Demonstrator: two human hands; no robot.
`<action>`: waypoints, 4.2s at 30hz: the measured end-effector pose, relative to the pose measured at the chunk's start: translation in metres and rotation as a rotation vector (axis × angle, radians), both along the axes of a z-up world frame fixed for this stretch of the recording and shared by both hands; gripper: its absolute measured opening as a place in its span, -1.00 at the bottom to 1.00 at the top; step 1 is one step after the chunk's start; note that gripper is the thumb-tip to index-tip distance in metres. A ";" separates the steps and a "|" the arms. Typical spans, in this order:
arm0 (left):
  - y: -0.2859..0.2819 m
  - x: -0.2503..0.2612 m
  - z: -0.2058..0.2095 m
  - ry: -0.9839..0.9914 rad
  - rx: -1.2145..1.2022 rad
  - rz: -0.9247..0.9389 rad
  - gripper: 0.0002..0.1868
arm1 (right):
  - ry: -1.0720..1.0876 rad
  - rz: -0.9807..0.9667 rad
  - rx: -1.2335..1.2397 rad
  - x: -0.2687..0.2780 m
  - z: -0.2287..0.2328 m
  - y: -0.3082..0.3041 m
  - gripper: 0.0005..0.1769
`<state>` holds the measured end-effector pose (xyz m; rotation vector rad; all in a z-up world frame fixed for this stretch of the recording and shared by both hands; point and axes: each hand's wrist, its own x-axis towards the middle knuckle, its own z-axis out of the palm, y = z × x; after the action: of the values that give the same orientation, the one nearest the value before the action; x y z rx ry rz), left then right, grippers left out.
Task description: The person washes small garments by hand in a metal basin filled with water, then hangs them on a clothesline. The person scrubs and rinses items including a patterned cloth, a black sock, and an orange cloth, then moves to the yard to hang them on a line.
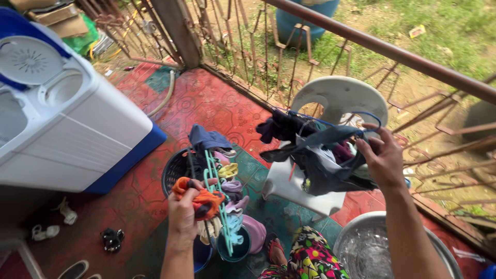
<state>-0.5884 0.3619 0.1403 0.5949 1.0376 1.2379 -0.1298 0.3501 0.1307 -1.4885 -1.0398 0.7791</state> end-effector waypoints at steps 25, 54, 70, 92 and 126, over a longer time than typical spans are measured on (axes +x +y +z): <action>0.233 -0.166 -0.086 0.071 -0.052 0.413 -0.93 | -0.144 0.492 -0.012 -0.151 0.061 0.493 -0.47; 0.790 -0.309 -0.071 0.121 -0.076 0.498 -0.91 | -0.097 0.551 -0.113 -0.374 0.009 1.004 -0.42; 1.028 -0.328 0.023 0.450 0.053 -0.349 -0.84 | -0.759 -0.052 0.295 -0.257 0.241 1.141 -0.64; 1.445 0.009 0.319 -0.328 0.319 -0.437 -0.88 | -0.942 -0.179 0.718 -0.049 0.453 1.524 -0.69; 1.687 0.047 0.214 -0.255 0.235 0.189 -0.87 | -0.816 -0.107 0.869 -0.280 0.501 2.066 -0.63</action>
<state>-0.5419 2.0488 0.3540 0.5092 0.7527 1.5726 -0.4098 2.4159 0.6316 -1.0440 -1.5973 -0.4174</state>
